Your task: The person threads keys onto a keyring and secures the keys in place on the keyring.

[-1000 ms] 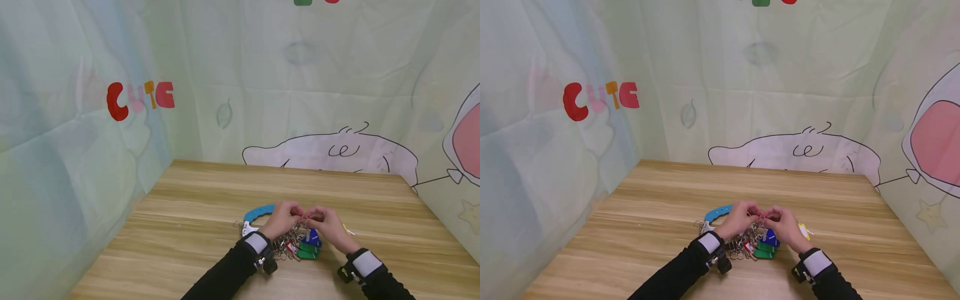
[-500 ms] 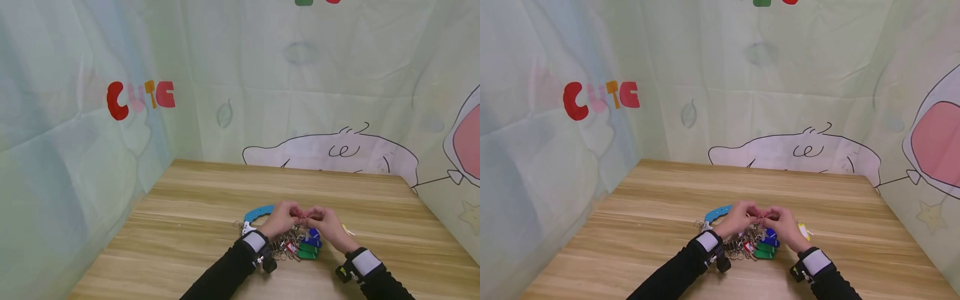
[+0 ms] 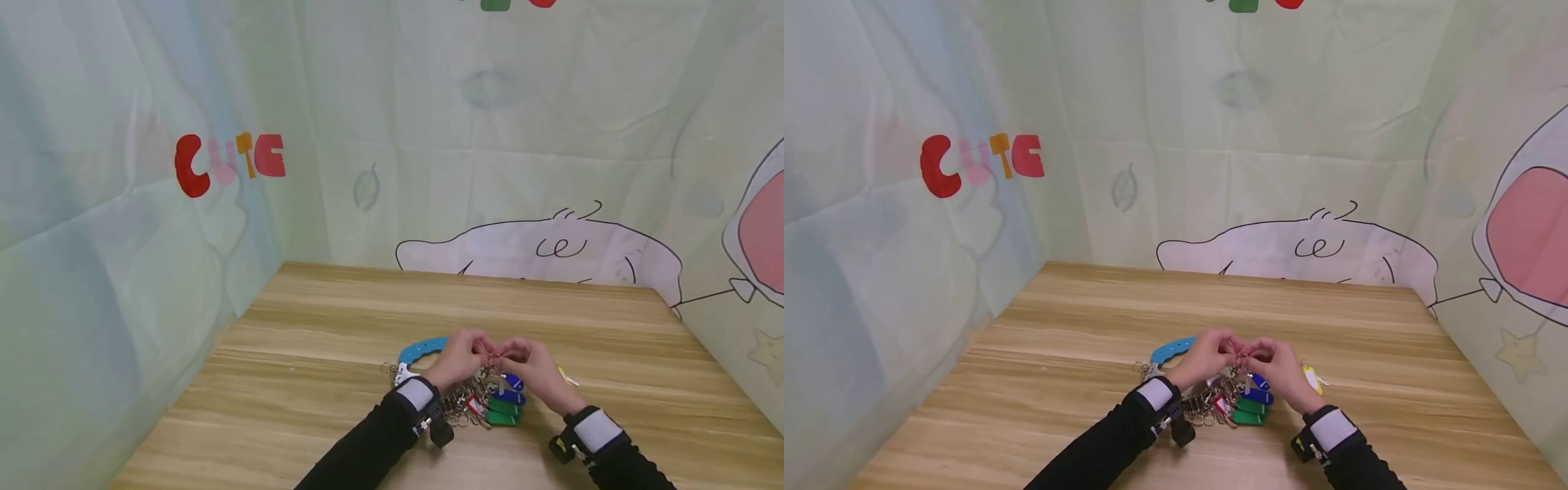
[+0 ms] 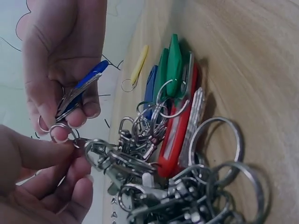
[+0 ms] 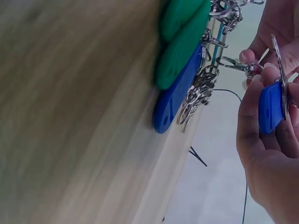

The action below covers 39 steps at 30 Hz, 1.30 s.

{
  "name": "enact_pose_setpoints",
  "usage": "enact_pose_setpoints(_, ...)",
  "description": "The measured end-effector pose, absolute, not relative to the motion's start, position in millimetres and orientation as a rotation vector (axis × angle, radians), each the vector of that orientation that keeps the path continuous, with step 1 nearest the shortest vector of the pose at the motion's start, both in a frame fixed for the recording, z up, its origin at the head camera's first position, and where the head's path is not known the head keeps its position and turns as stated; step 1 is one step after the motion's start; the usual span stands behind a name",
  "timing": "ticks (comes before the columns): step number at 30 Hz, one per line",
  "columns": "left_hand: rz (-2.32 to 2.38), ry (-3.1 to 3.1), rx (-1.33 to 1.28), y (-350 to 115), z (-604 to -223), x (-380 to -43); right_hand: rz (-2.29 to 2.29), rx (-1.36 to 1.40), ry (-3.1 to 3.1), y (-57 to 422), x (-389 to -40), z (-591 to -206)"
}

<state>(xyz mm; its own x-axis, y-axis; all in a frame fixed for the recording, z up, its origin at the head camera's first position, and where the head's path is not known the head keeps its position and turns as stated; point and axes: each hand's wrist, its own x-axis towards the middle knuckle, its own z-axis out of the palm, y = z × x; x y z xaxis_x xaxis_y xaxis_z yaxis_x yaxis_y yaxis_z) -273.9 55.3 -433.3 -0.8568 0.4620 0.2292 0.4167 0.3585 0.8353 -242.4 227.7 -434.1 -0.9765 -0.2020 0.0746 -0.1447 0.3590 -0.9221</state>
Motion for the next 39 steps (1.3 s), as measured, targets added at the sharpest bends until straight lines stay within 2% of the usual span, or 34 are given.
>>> enact_pose_setpoints(6, 1.439, 2.687, 0.966, 54.9, -434.4, -274.1, -1.748, -0.26, 2.508, 226.1, -242.9, -431.3)
enact_pose_setpoints(17, 1.543, 2.632, 0.865, 56.2, -435.5, -273.8, -1.724, -0.41, 2.561, 226.9, -243.0, -435.3)
enact_pose_setpoints(26, 1.515, 2.66, 0.931, 55.8, -436.6, -272.7, -1.75, -0.285, 2.493, 227.6, -243.4, -432.1)
enact_pose_setpoints(34, 1.628, 2.579, 0.821, 56.0, -437.1, -272.4, -1.709, -0.487, 2.548, 226.5, -243.0, -436.4)
enact_pose_setpoints(39, 1.563, 2.614, 0.865, 55.6, -437.4, -273.6, -1.716, -0.396, 2.518, 225.9, -243.0, -432.0)
